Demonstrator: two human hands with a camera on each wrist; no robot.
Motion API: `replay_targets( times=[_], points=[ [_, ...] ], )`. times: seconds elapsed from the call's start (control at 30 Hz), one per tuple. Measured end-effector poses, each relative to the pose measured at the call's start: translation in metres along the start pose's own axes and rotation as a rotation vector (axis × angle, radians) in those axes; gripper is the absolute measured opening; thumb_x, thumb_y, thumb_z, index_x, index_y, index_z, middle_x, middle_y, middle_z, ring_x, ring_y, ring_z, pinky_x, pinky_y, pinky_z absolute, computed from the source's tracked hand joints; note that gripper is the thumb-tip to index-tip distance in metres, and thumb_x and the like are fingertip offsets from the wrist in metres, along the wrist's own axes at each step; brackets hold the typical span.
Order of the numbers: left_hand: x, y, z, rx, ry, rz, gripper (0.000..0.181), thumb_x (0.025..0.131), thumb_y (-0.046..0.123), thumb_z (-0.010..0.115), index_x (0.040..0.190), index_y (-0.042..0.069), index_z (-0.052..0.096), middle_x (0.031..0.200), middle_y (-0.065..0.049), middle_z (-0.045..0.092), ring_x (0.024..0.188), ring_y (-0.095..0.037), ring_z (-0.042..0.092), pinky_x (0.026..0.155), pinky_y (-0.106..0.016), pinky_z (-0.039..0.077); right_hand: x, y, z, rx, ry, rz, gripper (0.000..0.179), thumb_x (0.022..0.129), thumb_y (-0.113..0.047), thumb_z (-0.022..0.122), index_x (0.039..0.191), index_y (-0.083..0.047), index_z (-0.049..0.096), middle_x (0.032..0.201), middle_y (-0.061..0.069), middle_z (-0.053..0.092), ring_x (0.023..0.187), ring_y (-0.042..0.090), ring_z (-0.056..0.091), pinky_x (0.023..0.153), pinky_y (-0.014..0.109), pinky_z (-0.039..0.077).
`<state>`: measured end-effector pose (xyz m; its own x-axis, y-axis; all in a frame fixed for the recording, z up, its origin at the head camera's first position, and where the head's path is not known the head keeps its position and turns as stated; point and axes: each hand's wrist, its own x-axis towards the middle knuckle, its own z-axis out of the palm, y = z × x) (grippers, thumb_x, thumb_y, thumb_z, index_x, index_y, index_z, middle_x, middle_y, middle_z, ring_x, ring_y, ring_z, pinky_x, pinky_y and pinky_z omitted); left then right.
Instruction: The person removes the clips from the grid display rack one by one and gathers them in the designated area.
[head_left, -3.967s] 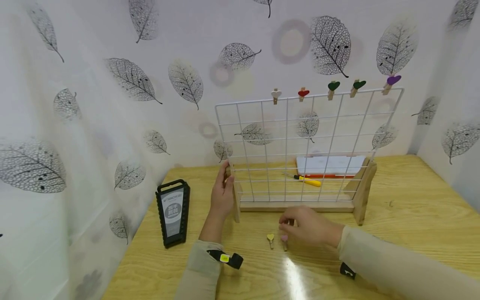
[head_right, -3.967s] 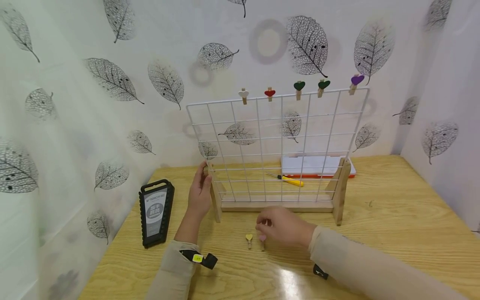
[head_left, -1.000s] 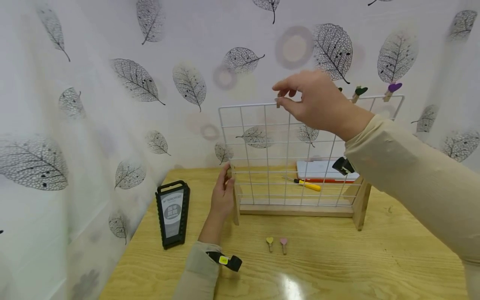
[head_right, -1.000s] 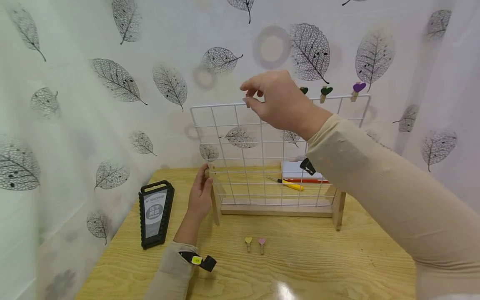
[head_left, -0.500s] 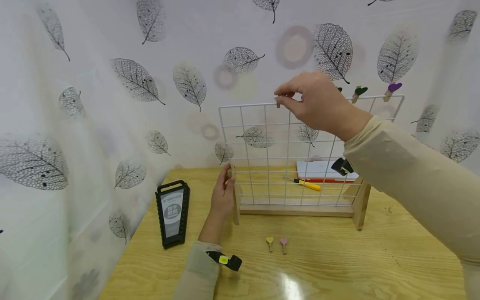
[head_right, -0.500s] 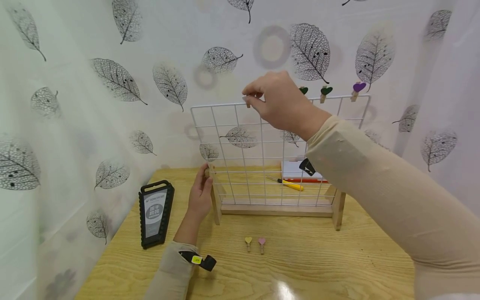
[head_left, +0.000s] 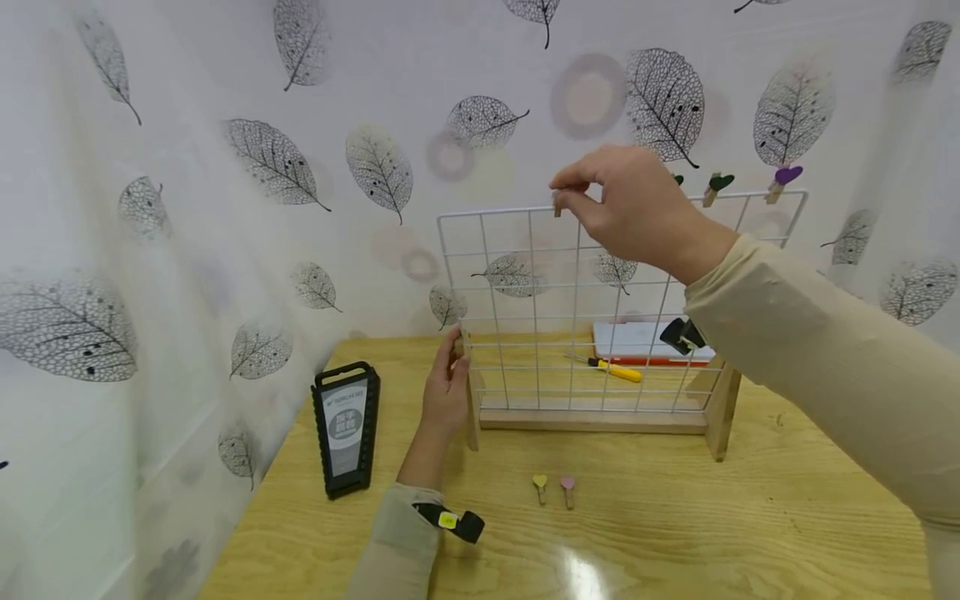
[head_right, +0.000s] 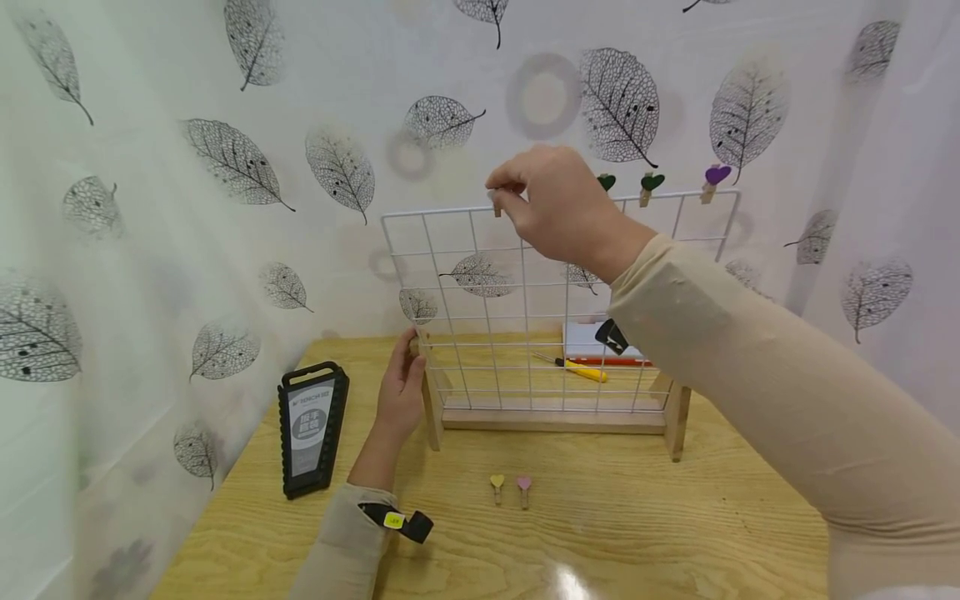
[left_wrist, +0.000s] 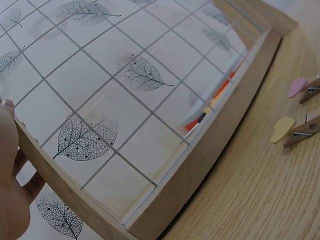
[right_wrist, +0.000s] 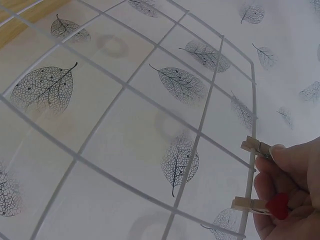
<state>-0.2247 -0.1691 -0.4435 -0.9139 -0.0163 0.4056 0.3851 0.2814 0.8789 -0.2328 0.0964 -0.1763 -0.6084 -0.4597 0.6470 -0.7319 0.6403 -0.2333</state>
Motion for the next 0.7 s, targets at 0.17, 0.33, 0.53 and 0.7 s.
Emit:
replay_targets(
  times=[0.17,0.33,0.53,0.7],
  points=[
    [-0.0006,0.0003,0.0004,-0.006,-0.002,-0.008,0.052,0.11,0.031,0.041,0.16,0.021,0.028,0.141,-0.017,0.049,0.125,-0.034,0.05,0.1,-0.052,0.043,0.0002,-0.0024,-0.0021,-0.028,-0.009,0.063,0.021,0.102,-0.017,0.062,0.114,-0.008,0.077,0.104,0.007,0.076,0.063,0.02,0.053,0.058,0.028,0.033],
    [-0.0014,-0.0002,0.0,-0.01,0.003,-0.005,0.052,0.109,0.03,0.041,0.159,0.02,0.029,0.141,-0.018,0.049,0.127,-0.034,0.05,0.101,-0.053,0.042,0.0002,-0.001,-0.0003,-0.03,-0.005,0.072,0.021,0.102,-0.017,0.061,0.114,-0.009,0.077,0.101,0.003,0.076,0.064,0.014,0.056,0.059,0.025,0.037],
    [-0.0019,-0.0008,-0.0004,-0.013,0.002,0.001,0.052,0.11,0.027,0.041,0.159,0.018,0.029,0.144,-0.017,0.048,0.131,-0.033,0.047,0.104,-0.053,0.04,0.0015,-0.001,0.0001,-0.014,0.027,0.062,0.022,0.102,-0.019,0.06,0.114,-0.011,0.078,0.101,0.001,0.076,0.064,0.013,0.057,0.058,0.022,0.038],
    [-0.0014,0.0009,-0.0006,-0.018,-0.001,0.009,0.052,0.11,0.028,0.042,0.159,0.015,0.029,0.143,-0.018,0.048,0.129,-0.034,0.048,0.101,-0.052,0.043,-0.0005,-0.0038,-0.0061,0.0,0.06,0.08,0.022,0.102,-0.021,0.06,0.112,-0.014,0.079,0.101,0.0,0.076,0.064,0.014,0.055,0.057,0.021,0.038]
  ],
)
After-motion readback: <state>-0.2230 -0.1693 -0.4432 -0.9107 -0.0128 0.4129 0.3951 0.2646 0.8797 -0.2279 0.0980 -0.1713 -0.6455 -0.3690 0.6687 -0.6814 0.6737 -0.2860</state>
